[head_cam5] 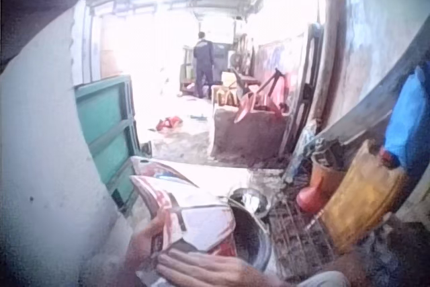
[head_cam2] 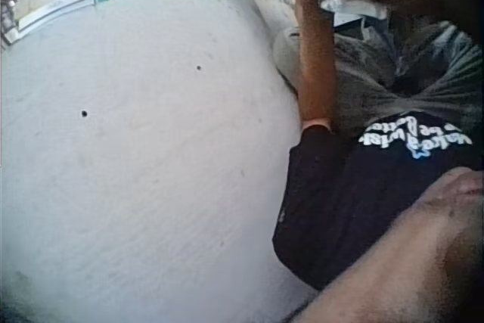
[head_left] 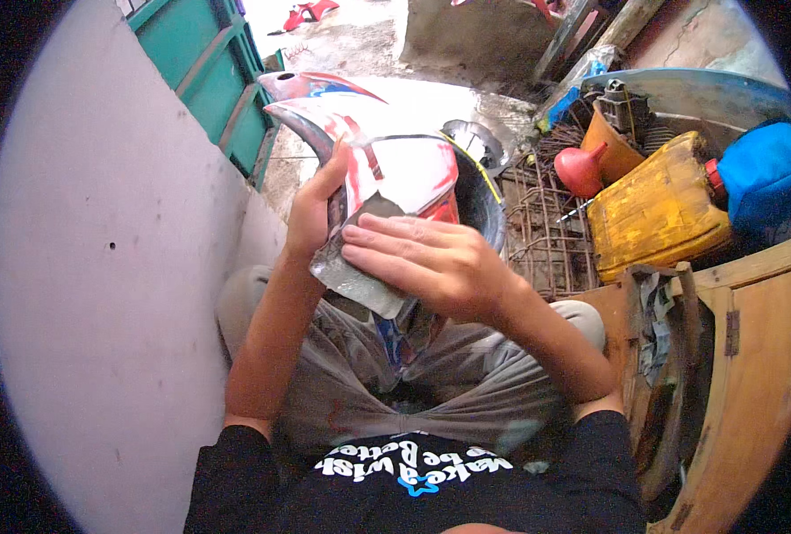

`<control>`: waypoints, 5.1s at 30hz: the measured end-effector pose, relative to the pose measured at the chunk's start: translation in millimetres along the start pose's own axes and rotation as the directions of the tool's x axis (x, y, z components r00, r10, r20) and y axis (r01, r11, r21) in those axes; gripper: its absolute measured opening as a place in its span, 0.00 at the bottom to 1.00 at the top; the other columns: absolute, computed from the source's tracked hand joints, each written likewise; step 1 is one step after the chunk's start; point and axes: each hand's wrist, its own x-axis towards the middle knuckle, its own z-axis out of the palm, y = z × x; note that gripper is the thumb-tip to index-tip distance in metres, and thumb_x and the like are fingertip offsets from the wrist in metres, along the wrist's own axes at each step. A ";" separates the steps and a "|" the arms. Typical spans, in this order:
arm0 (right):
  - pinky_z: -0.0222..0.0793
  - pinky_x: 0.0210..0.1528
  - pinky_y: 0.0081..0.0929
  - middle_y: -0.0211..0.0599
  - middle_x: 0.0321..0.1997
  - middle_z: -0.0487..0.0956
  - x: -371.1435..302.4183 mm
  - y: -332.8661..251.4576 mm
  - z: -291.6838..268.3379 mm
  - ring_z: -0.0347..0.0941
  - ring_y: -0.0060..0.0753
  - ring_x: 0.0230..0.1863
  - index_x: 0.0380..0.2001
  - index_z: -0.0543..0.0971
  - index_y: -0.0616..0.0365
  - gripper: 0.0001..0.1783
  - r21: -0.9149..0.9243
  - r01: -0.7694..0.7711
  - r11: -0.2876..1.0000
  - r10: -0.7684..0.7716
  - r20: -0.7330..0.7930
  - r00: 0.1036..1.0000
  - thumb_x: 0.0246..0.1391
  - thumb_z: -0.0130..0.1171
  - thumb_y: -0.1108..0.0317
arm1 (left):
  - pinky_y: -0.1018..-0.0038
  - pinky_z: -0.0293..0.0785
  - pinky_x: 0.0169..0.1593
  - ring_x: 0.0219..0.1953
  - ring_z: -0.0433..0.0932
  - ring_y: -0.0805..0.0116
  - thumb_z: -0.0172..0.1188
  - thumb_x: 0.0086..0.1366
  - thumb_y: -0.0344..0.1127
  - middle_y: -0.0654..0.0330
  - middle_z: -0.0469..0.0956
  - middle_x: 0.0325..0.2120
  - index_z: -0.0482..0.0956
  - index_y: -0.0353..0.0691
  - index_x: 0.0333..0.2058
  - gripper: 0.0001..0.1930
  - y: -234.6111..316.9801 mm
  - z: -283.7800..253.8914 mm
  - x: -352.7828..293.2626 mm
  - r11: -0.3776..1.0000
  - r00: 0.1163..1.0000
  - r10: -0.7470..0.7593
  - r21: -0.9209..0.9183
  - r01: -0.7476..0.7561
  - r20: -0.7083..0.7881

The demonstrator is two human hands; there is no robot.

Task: The person sands the surface of a red and white motorcycle fairing piece using a piece of sandpaper.

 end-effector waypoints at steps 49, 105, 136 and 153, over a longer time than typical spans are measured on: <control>0.78 0.55 0.36 0.44 0.52 0.82 -0.3 5.3 -9.6 0.80 0.42 0.54 0.53 0.78 0.61 0.25 -0.106 0.037 0.994 -0.037 0.007 0.999 0.48 0.63 0.72 | 0.59 0.75 0.58 0.51 0.79 0.57 0.45 0.76 0.48 0.49 0.76 0.52 0.66 0.34 0.60 0.25 -5.3 10.0 -3.4 0.996 0.997 -0.072 -0.057 0.072 0.001; 0.72 0.61 0.37 0.46 0.53 0.81 -5.9 13.6 -4.8 0.77 0.45 0.58 0.51 0.81 0.56 0.22 0.037 -0.184 0.982 0.187 -0.092 0.978 0.51 0.59 0.81 | 0.59 0.74 0.59 0.52 0.79 0.55 0.49 0.75 0.46 0.46 0.76 0.51 0.65 0.30 0.60 0.26 15.0 25.3 -6.8 0.983 0.994 0.066 0.175 -0.050 -0.091; 0.75 0.59 0.36 0.43 0.54 0.81 -24.0 41.8 -9.2 0.77 0.39 0.58 0.53 0.78 0.55 0.22 -0.179 -0.215 0.960 0.217 -0.009 0.976 0.52 0.56 0.75 | 0.67 0.79 0.49 0.38 0.82 0.65 0.57 0.64 0.34 0.56 0.82 0.38 0.76 0.34 0.45 0.13 -11.6 0.7 6.5 0.949 0.897 -0.001 0.282 0.139 -0.441; 0.72 0.54 0.43 0.53 0.45 0.81 -37.8 61.7 -4.0 0.78 0.54 0.50 0.49 0.80 0.60 0.19 -0.060 -0.603 0.796 0.567 -0.273 0.777 0.52 0.57 0.71 | 0.66 0.79 0.48 0.37 0.82 0.66 0.52 0.70 0.39 0.58 0.81 0.36 0.74 0.35 0.48 0.14 -20.0 1.5 3.4 0.944 0.948 0.002 0.314 0.104 -0.318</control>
